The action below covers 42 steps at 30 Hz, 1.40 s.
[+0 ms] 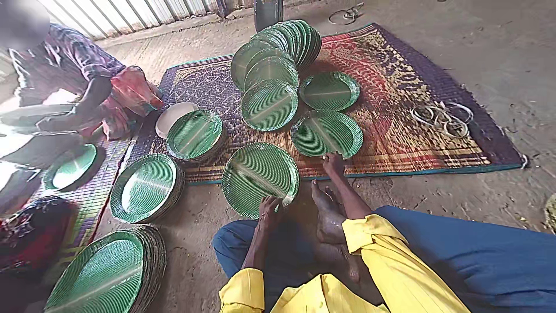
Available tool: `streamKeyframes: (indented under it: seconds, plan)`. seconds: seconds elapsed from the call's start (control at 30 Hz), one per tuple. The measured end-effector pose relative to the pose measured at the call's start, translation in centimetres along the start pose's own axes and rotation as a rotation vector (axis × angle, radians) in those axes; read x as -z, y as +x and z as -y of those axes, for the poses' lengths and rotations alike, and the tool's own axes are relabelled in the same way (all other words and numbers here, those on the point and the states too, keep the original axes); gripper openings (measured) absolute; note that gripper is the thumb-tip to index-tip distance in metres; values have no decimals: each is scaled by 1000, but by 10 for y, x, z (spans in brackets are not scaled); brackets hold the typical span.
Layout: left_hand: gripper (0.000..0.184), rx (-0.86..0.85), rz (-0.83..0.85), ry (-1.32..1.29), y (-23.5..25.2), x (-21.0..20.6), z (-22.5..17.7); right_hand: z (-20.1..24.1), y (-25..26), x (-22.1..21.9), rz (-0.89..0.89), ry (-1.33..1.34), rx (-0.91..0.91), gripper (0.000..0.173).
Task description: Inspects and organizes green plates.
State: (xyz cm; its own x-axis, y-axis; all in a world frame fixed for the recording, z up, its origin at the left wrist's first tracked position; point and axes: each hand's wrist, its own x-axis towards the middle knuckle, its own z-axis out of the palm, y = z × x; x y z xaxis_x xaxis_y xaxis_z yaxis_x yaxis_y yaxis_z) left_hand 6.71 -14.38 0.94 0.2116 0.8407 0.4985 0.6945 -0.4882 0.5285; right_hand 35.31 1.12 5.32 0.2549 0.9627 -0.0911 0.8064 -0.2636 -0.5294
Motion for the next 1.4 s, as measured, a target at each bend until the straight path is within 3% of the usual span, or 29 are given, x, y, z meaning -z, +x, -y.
streamKeyframes:
  seconds: [0.17, 0.3, 0.37, 0.5, 0.6, 0.73, 0.8, 0.97, 1.1, 1.27, 1.4]
  plan:
    - [22, 167, -271, 53, 4, 21, 3, 40, -8, 23, -170, 379, 168, 29]
    - [29, 492, -416, 68, 10, 53, 16, 75, -47, 15, -190, 485, 560, 23]
    - [36, 654, -553, 13, 16, 70, 26, 84, -72, -4, -113, 411, 803, 20]
    - [42, 893, -719, -82, 24, 105, 55, 80, -118, -41, 381, 62, 1073, 23]
    - [45, 1093, -615, -174, 21, 120, 68, 67, -125, -63, 655, -60, 1016, 24]
    - [49, 1249, -485, -468, 12, 103, 69, 71, -106, -39, 660, 1, 868, 39]
    - [51, 1301, -441, -557, 13, 98, 69, 67, -92, -29, 559, 66, 796, 44]
    - [52, 1356, -401, -628, 17, 93, 72, 50, -71, -29, 112, 210, 534, 34]
    - [51, 1464, -415, -775, 17, 96, 69, 50, -67, -34, 273, 252, 189, 55]
    - [38, 1420, -436, -960, 16, 92, 71, 58, -74, -46, 408, 145, 158, 69]
    - [39, 1451, -428, -1012, 17, 92, 74, 52, -70, -59, 451, 382, 85, 70]
